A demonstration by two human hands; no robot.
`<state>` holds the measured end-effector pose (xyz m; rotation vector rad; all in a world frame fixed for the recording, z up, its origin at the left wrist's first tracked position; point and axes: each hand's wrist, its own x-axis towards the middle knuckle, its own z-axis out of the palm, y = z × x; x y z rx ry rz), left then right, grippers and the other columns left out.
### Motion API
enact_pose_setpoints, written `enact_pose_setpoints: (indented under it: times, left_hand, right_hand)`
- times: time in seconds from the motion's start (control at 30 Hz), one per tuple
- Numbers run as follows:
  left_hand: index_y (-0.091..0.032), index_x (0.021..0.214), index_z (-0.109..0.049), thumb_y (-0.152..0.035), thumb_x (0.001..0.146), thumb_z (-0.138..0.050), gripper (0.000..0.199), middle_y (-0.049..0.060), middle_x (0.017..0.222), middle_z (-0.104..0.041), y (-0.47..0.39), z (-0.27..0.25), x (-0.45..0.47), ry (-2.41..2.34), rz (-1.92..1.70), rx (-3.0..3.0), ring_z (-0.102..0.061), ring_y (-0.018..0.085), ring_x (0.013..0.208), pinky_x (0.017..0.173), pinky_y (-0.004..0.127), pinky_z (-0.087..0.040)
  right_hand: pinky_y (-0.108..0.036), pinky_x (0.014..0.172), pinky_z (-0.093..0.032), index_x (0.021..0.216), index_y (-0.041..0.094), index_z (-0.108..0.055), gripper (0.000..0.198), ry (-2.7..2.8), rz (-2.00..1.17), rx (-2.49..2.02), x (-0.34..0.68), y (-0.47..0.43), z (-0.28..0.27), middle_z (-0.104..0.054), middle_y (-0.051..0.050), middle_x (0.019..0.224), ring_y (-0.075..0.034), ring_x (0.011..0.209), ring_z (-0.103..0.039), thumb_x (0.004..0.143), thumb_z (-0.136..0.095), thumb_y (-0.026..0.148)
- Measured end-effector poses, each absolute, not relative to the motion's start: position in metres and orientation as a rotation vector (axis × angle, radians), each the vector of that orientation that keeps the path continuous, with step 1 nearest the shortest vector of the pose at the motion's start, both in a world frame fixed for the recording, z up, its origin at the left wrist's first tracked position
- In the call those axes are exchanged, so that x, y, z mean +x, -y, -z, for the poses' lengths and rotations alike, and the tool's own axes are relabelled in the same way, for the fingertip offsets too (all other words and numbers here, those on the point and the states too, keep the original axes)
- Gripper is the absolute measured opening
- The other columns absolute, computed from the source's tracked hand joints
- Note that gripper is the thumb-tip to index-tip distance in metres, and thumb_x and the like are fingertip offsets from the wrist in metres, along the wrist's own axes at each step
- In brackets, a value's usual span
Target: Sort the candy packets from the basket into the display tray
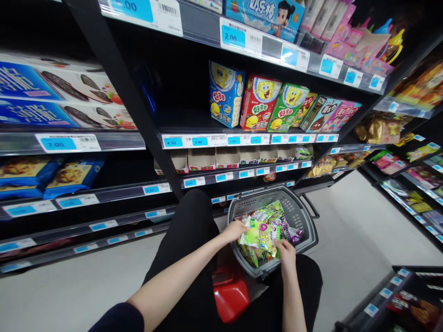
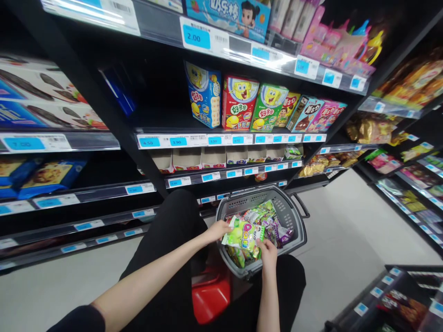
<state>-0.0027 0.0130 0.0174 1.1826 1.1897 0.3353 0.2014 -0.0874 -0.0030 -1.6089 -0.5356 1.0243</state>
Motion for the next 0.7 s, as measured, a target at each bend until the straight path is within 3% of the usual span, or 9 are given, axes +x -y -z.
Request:
enact_pose_setpoints:
  times: [0.17,0.27,0.37,0.43,0.5,0.57,0.63,0.7]
  left_hand:
    - [-0.015,0.051,-0.053,-0.030,0.068,-0.061,0.024,0.000,0.044,-0.059,-0.010,-0.022,-0.002,-1.112,-0.306,1.083,-0.056,0.015,0.046,0.049,0.024,-0.041]
    - [-0.013,0.064,-0.060,-0.031,0.071,-0.057,0.020,0.006,0.064,-0.068,-0.010,-0.030,-0.001,-1.023,-0.338,0.990,-0.063,0.018,0.061,0.053,0.026,-0.047]
    - [-0.010,0.078,-0.064,-0.036,0.075,-0.051,0.029,0.007,0.068,-0.068,-0.013,-0.036,-0.002,-0.975,-0.397,0.933,-0.063,0.018,0.063,0.054,0.028,-0.049]
    - [-0.009,0.080,-0.065,-0.037,0.072,-0.056,0.030,0.005,0.064,-0.065,-0.014,-0.036,-0.003,-0.978,-0.446,0.928,-0.059,0.015,0.056,0.049,0.025,-0.045]
    - [-0.009,0.083,-0.066,-0.029,0.062,-0.066,0.028,0.001,0.058,-0.062,-0.014,-0.034,-0.003,-0.998,-0.497,0.941,-0.051,0.010,0.046,0.044,0.020,-0.038]
    - [-0.012,0.092,-0.065,-0.019,0.055,-0.070,0.038,-0.003,0.054,-0.060,-0.013,-0.031,-0.002,-1.015,-0.541,0.956,-0.044,0.007,0.040,0.041,0.018,-0.030]
    - [-0.013,0.096,-0.063,-0.015,0.054,-0.069,0.042,-0.005,0.053,-0.059,-0.013,-0.028,-0.002,-1.024,-0.575,0.966,-0.044,0.007,0.041,0.043,0.017,-0.029]
    - [-0.012,0.085,-0.065,-0.014,0.054,-0.068,0.031,-0.004,0.055,-0.060,-0.013,-0.027,-0.001,-1.027,-0.597,0.974,-0.050,0.009,0.047,0.047,0.018,-0.033]
  right_hand:
    - [-0.021,0.034,-0.021,0.054,0.017,-0.058,0.031,0.610,-1.037,-1.582,0.205,0.090,-0.001,-0.039,0.009,0.034,-0.006,0.032,-0.032,0.053,-0.076,0.042]
    - [-0.021,0.037,-0.029,0.066,0.016,-0.061,0.034,0.612,-1.058,-1.513,0.210,0.093,-0.005,-0.056,0.002,0.047,-0.010,0.039,-0.046,0.056,-0.074,0.046]
    - [-0.025,0.046,-0.040,0.077,0.017,-0.062,0.042,0.586,-1.087,-1.427,0.211,0.094,-0.008,-0.065,-0.005,0.065,-0.016,0.053,-0.059,0.065,-0.062,0.057]
    - [-0.026,0.051,-0.043,0.077,0.017,-0.063,0.039,0.585,-1.099,-1.389,0.209,0.094,-0.007,-0.066,-0.005,0.069,-0.016,0.058,-0.060,0.064,-0.064,0.054]
    - [-0.024,0.052,-0.043,0.077,0.017,-0.063,0.034,0.592,-1.107,-1.380,0.205,0.094,-0.005,-0.063,-0.001,0.066,-0.015,0.057,-0.058,0.058,-0.074,0.043]
    - [-0.022,0.048,-0.041,0.089,0.018,-0.062,0.041,0.592,-1.096,-1.383,0.202,0.093,-0.002,-0.059,0.004,0.059,-0.011,0.052,-0.054,0.055,-0.077,0.034]
    - [-0.021,0.047,-0.041,0.104,0.019,-0.057,0.053,0.586,-1.042,-1.396,0.200,0.092,-0.001,-0.053,0.008,0.054,-0.009,0.048,-0.050,0.056,-0.077,0.032]
    - [-0.022,0.050,-0.043,0.104,0.017,-0.058,0.054,0.608,-0.996,-1.424,0.200,0.091,-0.001,-0.054,0.008,0.054,-0.010,0.050,-0.051,0.056,-0.076,0.031]
